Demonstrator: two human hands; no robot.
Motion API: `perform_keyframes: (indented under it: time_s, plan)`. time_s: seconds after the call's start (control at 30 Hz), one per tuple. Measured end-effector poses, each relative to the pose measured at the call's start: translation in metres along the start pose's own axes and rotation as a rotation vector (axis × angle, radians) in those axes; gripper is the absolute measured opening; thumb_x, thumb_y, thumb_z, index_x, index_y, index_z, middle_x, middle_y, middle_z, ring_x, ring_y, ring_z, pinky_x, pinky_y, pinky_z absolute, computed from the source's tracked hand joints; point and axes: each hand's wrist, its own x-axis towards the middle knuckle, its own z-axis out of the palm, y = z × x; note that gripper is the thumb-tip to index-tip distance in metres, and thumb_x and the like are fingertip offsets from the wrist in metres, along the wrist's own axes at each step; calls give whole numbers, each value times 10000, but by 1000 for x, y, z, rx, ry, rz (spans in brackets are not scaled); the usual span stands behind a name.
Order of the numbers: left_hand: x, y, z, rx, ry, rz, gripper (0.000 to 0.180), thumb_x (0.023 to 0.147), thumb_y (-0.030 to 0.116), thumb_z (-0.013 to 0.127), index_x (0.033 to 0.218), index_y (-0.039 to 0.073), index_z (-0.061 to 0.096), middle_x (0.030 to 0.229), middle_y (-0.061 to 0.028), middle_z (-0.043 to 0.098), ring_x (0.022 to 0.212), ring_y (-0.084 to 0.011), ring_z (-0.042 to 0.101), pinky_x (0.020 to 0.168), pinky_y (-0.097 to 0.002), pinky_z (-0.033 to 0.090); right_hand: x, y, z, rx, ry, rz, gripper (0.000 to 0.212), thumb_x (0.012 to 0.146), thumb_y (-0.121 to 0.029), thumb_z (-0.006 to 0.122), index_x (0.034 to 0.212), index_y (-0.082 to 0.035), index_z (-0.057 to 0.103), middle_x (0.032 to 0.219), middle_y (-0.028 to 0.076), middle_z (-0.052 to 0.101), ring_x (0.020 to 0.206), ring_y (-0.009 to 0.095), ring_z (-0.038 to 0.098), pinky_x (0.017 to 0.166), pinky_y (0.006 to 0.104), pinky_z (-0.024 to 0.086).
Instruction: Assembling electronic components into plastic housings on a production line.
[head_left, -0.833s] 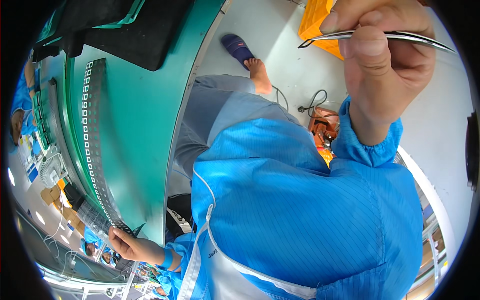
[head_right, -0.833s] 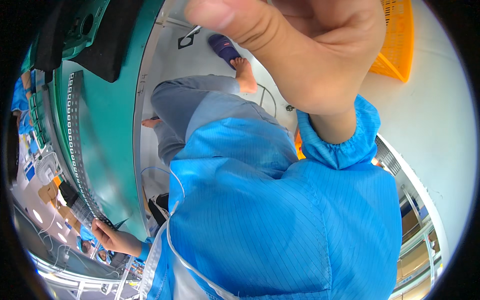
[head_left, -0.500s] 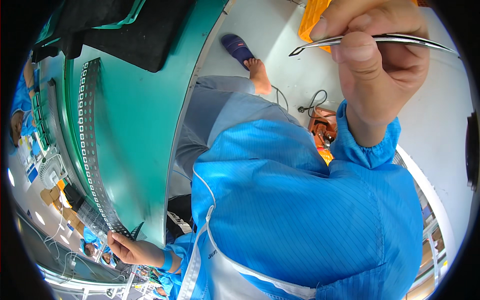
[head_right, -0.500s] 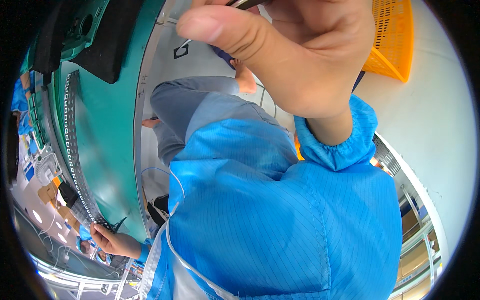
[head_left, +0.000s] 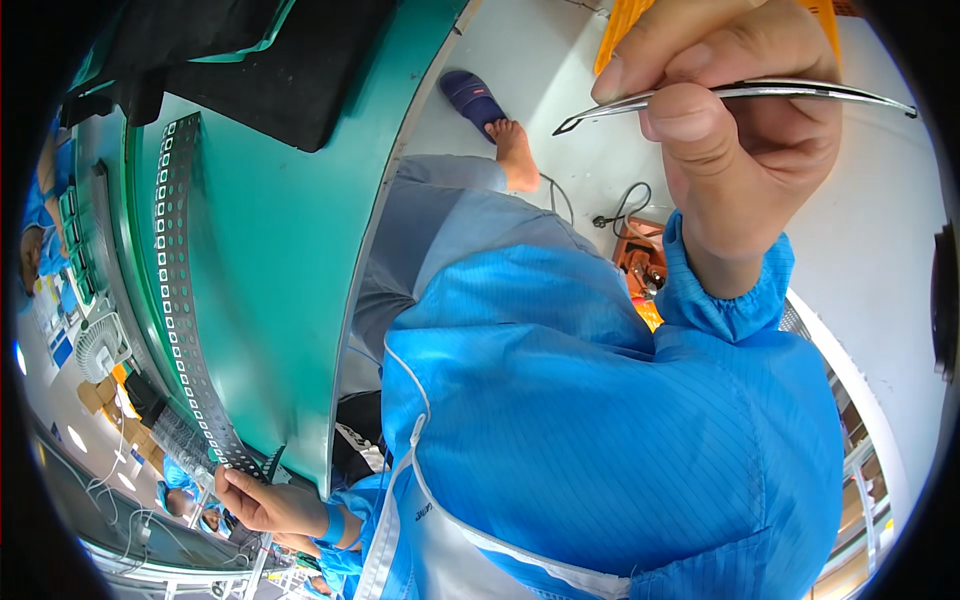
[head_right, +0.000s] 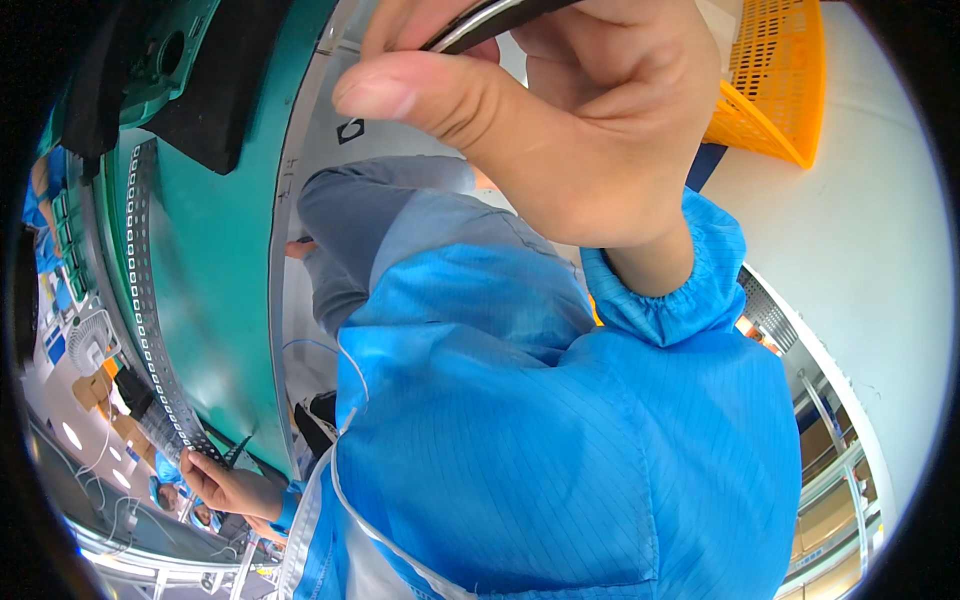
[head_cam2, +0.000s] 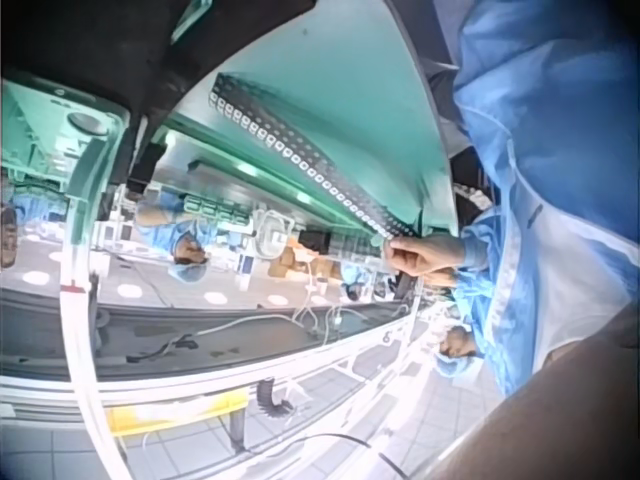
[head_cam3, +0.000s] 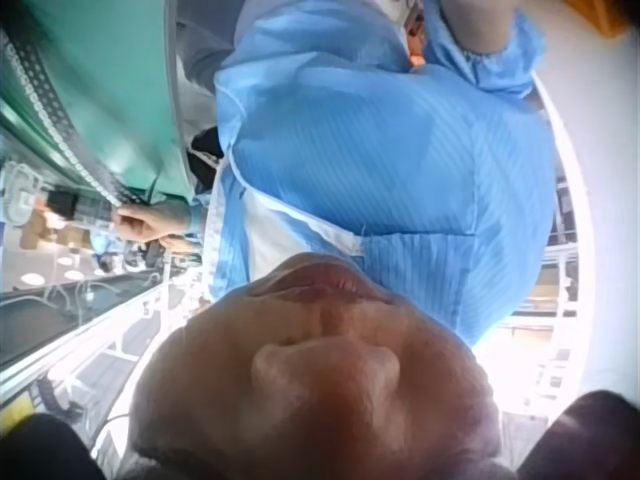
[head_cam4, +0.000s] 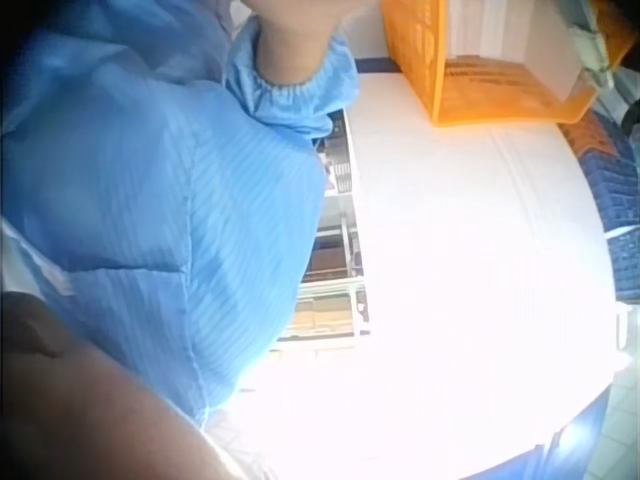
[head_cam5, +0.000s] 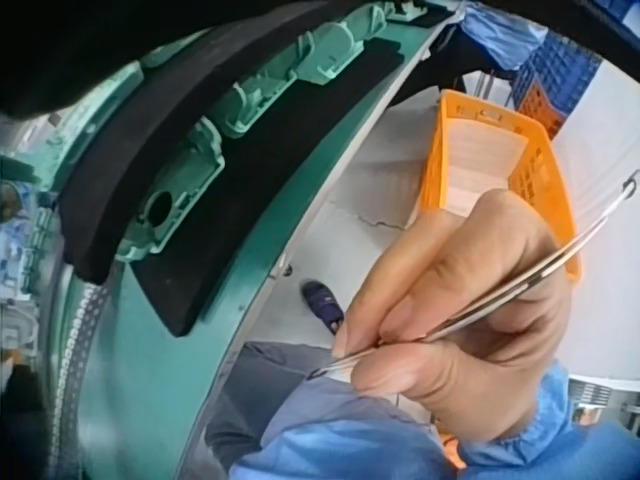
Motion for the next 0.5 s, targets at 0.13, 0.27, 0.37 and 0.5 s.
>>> perform_keyframes:
  time_s: [0.13,0.27,0.37,0.5]
  plan:
    - [-5,7,-1,29,-10,9,218,999,152,554,1071,-44,618,1082,-88,610,988,-158,543,902,-288,425,0,11,-2,52,-46,-14,347,712,2,823,882,-37,523,804,193,662,626,172,674,662,252,584]
    - [-2,14,7,2,-37,21,197,1001,128,545,1058,-47,617,1048,-80,600,953,-150,532,883,-283,422,6,15,-19,-17,-235,-127,337,746,-73,819,920,-46,532,844,175,680,652,220,691,715,232,577]
    - [0,19,9,29,-111,58,184,1006,105,529,1044,-58,604,1014,-82,592,916,-141,524,866,-277,421,16,6,-16,-226,-517,-242,155,930,-136,636,1015,-55,535,863,170,637,694,153,524,631,274,405]
    - [-9,17,-18,78,-104,15,129,976,36,543,1055,-50,597,948,-60,595,849,-119,535,762,-250,451,0,19,31,-93,-522,-104,157,923,-161,636,961,-70,514,823,136,623,672,149,508,611,283,388]
